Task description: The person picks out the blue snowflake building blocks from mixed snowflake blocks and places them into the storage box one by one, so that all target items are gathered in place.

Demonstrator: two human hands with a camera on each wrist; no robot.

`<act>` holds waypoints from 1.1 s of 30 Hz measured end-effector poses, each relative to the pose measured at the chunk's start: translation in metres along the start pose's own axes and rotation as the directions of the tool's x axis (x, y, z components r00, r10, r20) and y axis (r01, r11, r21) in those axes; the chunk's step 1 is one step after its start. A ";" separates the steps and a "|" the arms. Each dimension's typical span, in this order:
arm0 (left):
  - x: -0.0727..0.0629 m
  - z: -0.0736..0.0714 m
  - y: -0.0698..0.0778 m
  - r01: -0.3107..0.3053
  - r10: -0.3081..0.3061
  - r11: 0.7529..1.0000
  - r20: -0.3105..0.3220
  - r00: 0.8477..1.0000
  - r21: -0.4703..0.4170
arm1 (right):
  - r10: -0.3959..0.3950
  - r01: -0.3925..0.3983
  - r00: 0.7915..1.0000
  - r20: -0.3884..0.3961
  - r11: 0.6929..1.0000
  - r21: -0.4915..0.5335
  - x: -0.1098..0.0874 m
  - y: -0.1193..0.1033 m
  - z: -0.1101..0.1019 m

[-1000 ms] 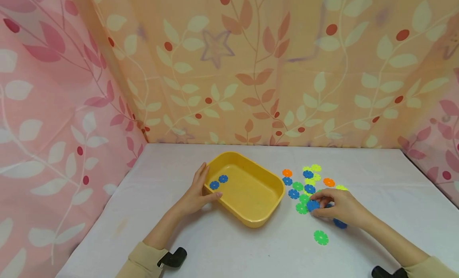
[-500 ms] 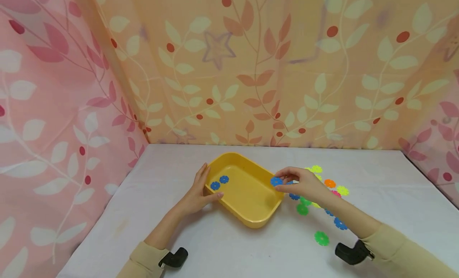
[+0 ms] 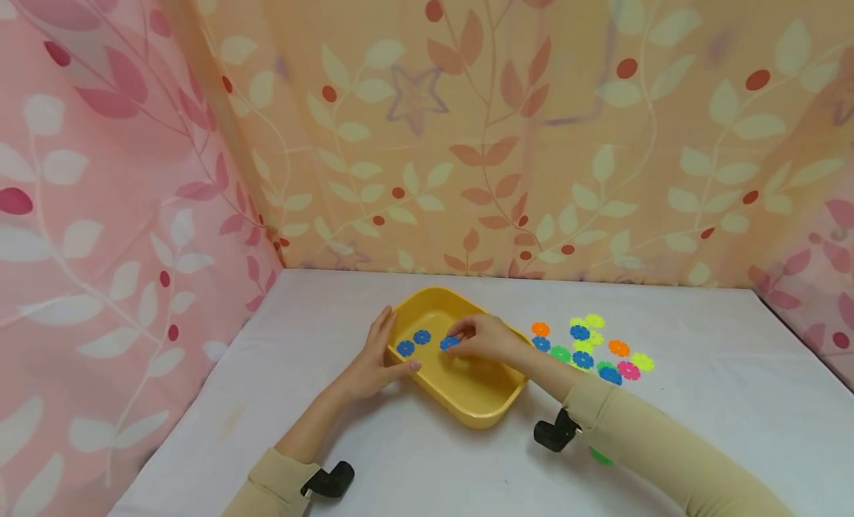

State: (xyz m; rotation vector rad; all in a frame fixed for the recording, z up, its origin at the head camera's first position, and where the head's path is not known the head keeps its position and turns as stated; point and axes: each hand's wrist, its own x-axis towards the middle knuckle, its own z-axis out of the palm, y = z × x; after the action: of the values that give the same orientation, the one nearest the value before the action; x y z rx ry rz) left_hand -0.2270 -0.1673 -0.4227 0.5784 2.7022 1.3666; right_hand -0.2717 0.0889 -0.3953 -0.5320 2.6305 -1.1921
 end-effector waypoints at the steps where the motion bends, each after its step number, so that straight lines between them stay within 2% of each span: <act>1: 0.000 0.000 0.000 0.000 0.000 1.000 0.001 1.000 -0.001 | -0.010 0.010 1.000 0.001 1.000 -0.019 0.003 0.000 0.001; 8: 0.000 0.001 0.001 0.007 -0.007 1.000 0.004 1.000 0.002 | -0.122 0.123 0.992 0.021 0.981 -0.150 0.019 -0.003 0.009; 12: 0.000 0.001 0.002 0.007 -0.007 1.000 0.004 1.000 0.002 | -0.153 0.154 0.988 0.016 0.971 -0.183 0.024 0.000 0.013; 22: 0.000 0.001 0.001 -0.004 0.004 1.000 -0.004 1.000 0.000 | -0.130 0.122 0.991 -0.031 0.973 -0.196 0.035 0.001 0.019; 33: 0.001 0.001 0.001 -0.001 0.001 1.000 -0.005 1.000 0.002 | -0.120 0.085 0.979 -0.167 0.975 -0.204 0.039 0.002 0.029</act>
State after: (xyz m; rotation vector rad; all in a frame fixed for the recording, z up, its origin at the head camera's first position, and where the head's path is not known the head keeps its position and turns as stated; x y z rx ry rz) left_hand -0.2271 -0.1656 -0.4227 0.5780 2.7081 1.3670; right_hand -0.2981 0.0543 -0.4173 -0.6306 2.9268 -1.0598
